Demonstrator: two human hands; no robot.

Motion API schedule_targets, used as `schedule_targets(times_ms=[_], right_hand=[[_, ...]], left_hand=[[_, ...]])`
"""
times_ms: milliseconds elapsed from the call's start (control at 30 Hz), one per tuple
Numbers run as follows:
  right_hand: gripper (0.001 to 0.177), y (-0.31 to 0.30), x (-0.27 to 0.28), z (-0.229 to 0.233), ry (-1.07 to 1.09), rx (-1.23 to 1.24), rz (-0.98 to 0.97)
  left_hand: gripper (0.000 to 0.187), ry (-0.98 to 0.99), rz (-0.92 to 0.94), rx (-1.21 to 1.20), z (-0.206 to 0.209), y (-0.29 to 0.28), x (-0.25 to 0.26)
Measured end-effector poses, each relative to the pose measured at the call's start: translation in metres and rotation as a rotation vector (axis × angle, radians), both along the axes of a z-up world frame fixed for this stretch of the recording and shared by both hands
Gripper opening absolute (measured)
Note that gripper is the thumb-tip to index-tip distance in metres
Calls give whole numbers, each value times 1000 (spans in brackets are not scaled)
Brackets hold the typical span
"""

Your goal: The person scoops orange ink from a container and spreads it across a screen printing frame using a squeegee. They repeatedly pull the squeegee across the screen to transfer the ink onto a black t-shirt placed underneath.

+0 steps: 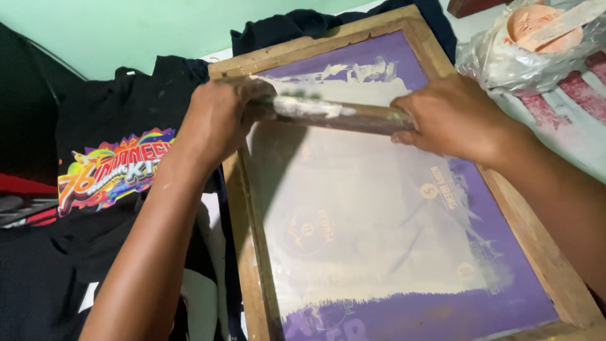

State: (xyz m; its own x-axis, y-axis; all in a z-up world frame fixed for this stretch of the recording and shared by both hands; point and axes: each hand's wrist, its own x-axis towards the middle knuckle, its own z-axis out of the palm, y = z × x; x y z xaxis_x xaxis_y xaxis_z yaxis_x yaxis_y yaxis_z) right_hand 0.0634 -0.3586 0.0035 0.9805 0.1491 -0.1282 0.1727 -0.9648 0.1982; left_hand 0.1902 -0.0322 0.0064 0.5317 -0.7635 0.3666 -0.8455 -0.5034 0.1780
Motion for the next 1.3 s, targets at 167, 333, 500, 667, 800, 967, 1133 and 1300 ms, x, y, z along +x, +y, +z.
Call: schedule_targets(times_ms=[167,333,500,667,800,967,1133,1300], right_hand=[[26,10,-49,3,-4,-4,54],[21,18,-96,6,115,-150,-48],[11,17,-144,0,186,-95,-81],[24,7,-201,-23,130,-86,-115],[50,-11,-232,-42,95,-53,-83],[43,-29,-233,-45,84,79,-41],[28,-6,-162,6,15,35,-152],[29,7,-51,25,50,53,-108]], left_hand=[[32,8,-17,18,4,10,-51],[32,19,-21,48,2,20,-100],[28,47,-29,52,2,29,-151],[38,78,26,116,1,37,-204],[25,150,-23,70,8,37,-232],[26,148,-59,178,17,34,-230],[20,37,-25,105,46,17,-167],[26,-128,9,89,26,0,-40]])
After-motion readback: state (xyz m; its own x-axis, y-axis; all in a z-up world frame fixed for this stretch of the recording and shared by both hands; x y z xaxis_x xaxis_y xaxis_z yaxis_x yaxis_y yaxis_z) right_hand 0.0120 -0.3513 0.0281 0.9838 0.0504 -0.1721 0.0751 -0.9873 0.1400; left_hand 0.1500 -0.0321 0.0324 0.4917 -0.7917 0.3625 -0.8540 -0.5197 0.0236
